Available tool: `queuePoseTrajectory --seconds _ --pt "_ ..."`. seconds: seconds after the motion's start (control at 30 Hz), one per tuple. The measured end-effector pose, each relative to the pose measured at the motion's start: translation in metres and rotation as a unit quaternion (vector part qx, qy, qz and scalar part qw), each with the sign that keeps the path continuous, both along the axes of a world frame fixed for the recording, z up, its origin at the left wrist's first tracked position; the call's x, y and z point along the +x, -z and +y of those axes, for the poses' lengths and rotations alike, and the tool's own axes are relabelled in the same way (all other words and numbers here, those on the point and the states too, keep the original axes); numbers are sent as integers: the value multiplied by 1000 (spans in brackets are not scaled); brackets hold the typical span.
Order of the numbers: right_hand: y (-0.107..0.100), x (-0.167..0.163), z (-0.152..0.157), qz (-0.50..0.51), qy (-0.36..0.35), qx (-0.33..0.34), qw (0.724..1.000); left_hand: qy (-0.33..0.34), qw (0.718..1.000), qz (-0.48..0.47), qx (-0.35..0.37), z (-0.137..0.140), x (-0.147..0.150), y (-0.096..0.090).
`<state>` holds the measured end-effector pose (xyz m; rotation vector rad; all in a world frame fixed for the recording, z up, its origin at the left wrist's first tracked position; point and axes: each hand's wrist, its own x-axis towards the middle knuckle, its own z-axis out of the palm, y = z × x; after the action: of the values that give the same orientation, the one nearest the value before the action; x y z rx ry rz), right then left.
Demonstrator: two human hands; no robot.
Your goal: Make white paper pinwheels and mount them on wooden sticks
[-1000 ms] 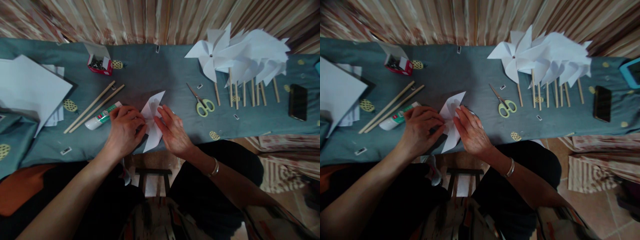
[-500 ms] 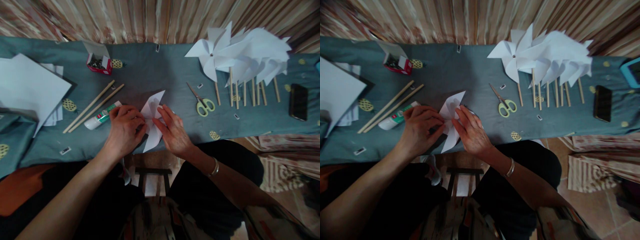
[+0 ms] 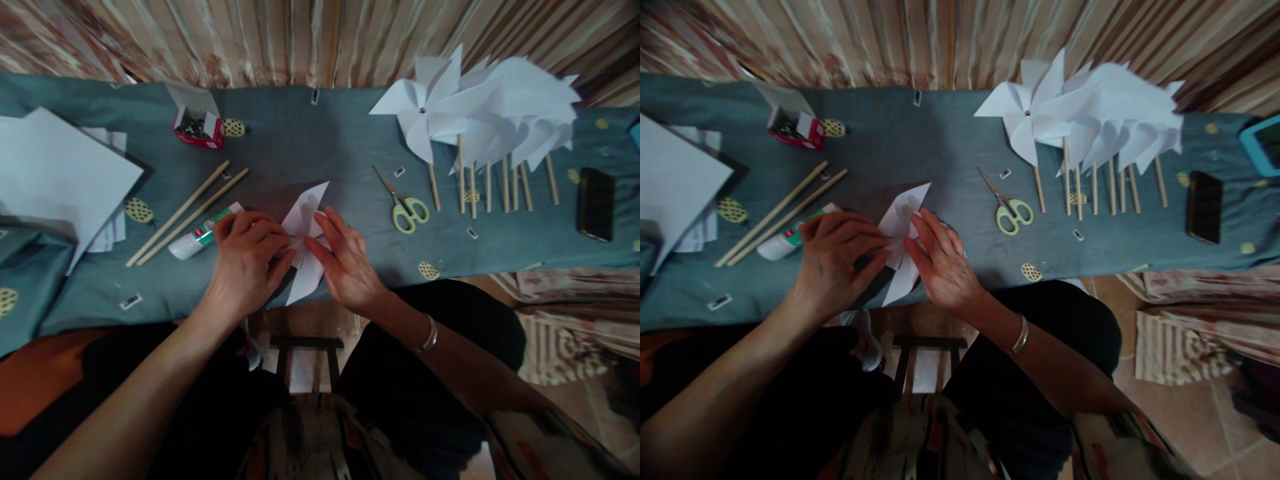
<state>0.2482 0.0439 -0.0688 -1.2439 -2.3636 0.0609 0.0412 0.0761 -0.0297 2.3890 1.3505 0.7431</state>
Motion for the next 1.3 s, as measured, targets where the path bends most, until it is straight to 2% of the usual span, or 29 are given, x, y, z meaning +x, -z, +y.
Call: queuePoseTrajectory --seconds 0.1,0.2,0.3,0.43,0.5,0.53,0.57,0.63,0.77,0.87,0.93,1.03,1.2,1.3 --pt "-1 -1 2 -10 4 16 1000 -20 1000 -17 14 -5 -5 -8" --pt "-3 0 5 -14 -3 -4 1000 -18 999 -45 -1 -10 -13 -17" --pt "-6 0 6 -9 -18 -23 1000 -16 994 -88 -61 -14 -22 -20" --pt "-10 -1 7 -8 -11 -40 999 -77 971 -141 -177 -21 -30 -19" --pt "-12 -3 7 -15 -5 -30 999 -112 939 -191 -264 -26 -27 -19" --pt "-13 -3 8 -20 -4 -18 1000 -127 913 -228 -313 -28 -25 -19" --pt "-13 -4 9 -26 -3 -5 1000 -140 879 -273 -366 -30 -21 -19" --pt "-15 -4 11 -35 -2 15 999 -157 814 -360 -428 -34 -13 -19" --pt "-16 -3 14 -33 -1 21 999 -188 691 -505 -482 -39 1 -22" --pt "-14 -1 17 -8 4 9 1000 -209 620 -566 -502 -40 9 -24" --pt "-13 0 19 12 7 2 1000 -209 594 -585 -512 -38 15 -24" --pt "-11 1 20 25 7 -7 1000 -202 580 -585 -529 -32 22 -26" --pt "-12 2 19 26 25 -14 999 -246 547 -583 -548 -23 32 -31" --pt "-16 3 17 18 29 -25 999 -236 536 -589 -557 -22 36 -29"
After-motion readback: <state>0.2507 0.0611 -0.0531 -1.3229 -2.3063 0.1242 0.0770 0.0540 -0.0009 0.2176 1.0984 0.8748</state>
